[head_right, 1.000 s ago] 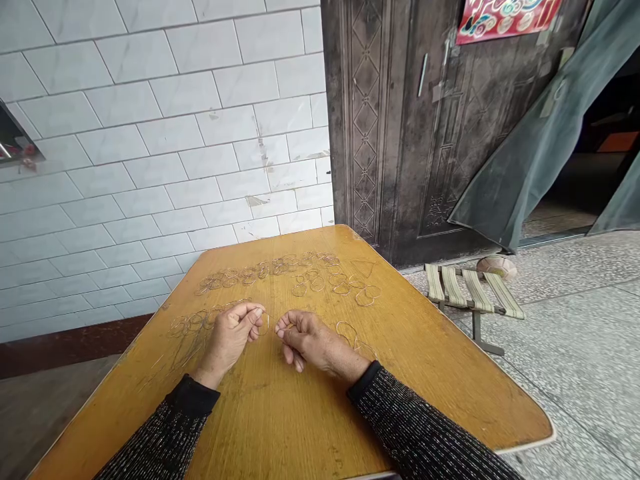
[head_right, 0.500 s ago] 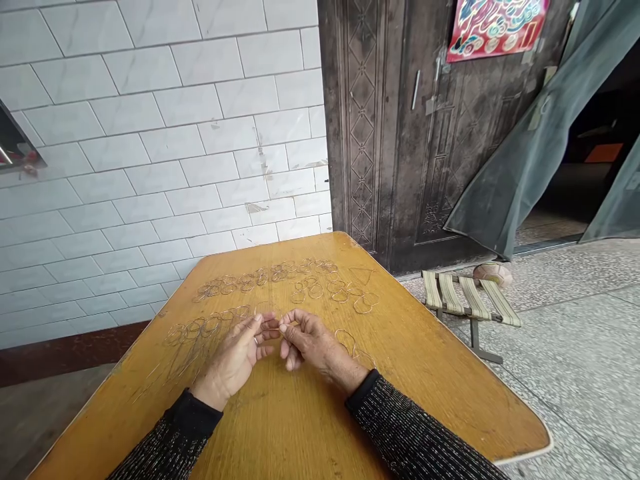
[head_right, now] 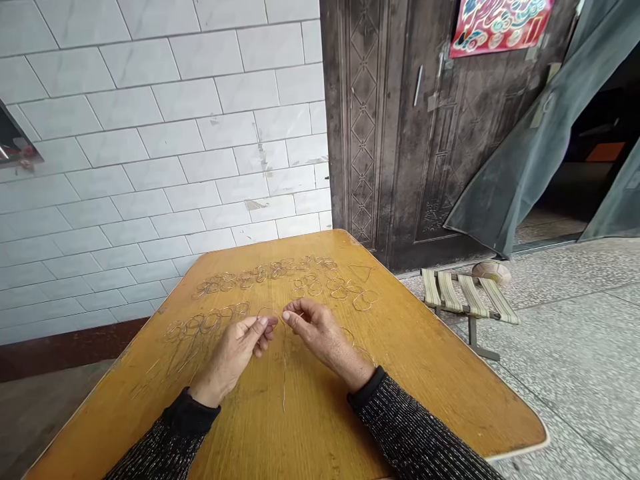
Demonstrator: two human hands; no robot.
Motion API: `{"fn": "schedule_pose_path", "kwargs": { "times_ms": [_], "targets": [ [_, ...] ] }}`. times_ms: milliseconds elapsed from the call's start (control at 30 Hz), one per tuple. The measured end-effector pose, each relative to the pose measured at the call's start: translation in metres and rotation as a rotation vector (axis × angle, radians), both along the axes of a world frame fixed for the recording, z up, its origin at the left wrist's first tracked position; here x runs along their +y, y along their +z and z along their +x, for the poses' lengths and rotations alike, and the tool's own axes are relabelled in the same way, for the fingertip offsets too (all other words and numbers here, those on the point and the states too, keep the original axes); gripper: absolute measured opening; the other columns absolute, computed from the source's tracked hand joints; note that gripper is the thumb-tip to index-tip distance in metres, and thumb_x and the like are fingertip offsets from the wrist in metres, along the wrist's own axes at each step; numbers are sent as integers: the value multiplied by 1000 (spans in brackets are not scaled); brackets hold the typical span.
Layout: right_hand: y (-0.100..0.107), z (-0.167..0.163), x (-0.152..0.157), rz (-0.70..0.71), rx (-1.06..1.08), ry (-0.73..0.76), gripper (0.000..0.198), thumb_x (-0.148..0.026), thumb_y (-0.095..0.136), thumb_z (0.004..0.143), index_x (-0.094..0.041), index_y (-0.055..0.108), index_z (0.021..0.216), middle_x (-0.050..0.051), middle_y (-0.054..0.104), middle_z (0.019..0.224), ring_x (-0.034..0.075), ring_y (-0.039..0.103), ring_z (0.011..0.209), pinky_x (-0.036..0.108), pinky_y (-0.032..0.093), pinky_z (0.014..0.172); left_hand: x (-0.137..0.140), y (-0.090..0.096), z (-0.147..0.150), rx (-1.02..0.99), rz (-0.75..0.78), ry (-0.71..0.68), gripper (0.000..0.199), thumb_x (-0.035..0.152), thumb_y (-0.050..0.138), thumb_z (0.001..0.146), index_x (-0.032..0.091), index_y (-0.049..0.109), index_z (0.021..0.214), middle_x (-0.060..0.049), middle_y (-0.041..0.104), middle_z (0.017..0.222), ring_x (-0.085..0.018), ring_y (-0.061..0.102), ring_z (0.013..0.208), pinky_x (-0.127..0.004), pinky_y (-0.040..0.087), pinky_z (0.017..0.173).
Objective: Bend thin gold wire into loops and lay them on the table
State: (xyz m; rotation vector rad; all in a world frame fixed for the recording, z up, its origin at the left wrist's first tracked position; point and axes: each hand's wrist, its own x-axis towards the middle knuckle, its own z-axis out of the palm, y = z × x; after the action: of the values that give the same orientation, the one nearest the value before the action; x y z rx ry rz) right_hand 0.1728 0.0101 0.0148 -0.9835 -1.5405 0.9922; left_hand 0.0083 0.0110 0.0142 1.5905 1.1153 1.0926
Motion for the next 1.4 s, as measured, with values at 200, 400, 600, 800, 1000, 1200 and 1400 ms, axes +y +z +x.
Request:
{"fn": "schedule_pose_path", "kwargs": {
  "times_ms": [200,400,600,800,1000,1200,1400],
  "targets": [
    [3,-4,-1,-17,161,79,26,-40,60,71,-16,54,79,-3,52,61,5,41,46,18,35,43,-8,6,8,206,161,-20,33,40,45,81,13,64,79,0,52,57,-9,45,47,-22,35,47],
    [4,-5,-3,-49,145,89,25,-40,58,71,-15,54,72,-5,47,54,4,38,39,18,32,38,-7,4,8,93,219,69,32,33,51,78,15,56,103,-1,57,68,-8,46,45,-20,38,43],
    [2,-6,-3,-64,120,108,25,-41,57,72,-16,54,69,-5,45,52,4,37,37,19,30,37,-7,5,7,87,291,101,17,28,55,75,17,63,86,-1,60,64,-8,49,43,-20,39,44],
    [2,-8,-4,-62,93,99,23,-38,55,73,-16,53,67,-5,45,51,4,37,37,19,29,37,-8,4,8,125,322,161,14,25,55,74,19,66,80,-1,60,60,-9,49,42,-21,39,46],
    [3,-8,-4,-93,105,99,23,-39,56,72,-16,54,67,-5,45,49,4,37,36,19,28,36,-7,3,10,178,382,200,13,24,54,75,19,66,78,0,58,59,-10,47,44,-22,38,50],
    [4,-6,-2,-159,198,146,29,-44,62,67,-16,54,69,-5,48,52,4,40,37,18,31,36,-7,3,9,158,366,177,17,31,55,77,20,64,85,-1,57,62,-12,49,51,-24,39,56],
    [5,-4,-1,-181,259,112,34,-47,65,63,-16,53,68,-7,47,48,4,41,37,18,33,36,-12,5,12,-49,117,34,30,44,49,80,17,49,95,-4,58,78,-11,53,56,-23,42,53]
  ]
}}
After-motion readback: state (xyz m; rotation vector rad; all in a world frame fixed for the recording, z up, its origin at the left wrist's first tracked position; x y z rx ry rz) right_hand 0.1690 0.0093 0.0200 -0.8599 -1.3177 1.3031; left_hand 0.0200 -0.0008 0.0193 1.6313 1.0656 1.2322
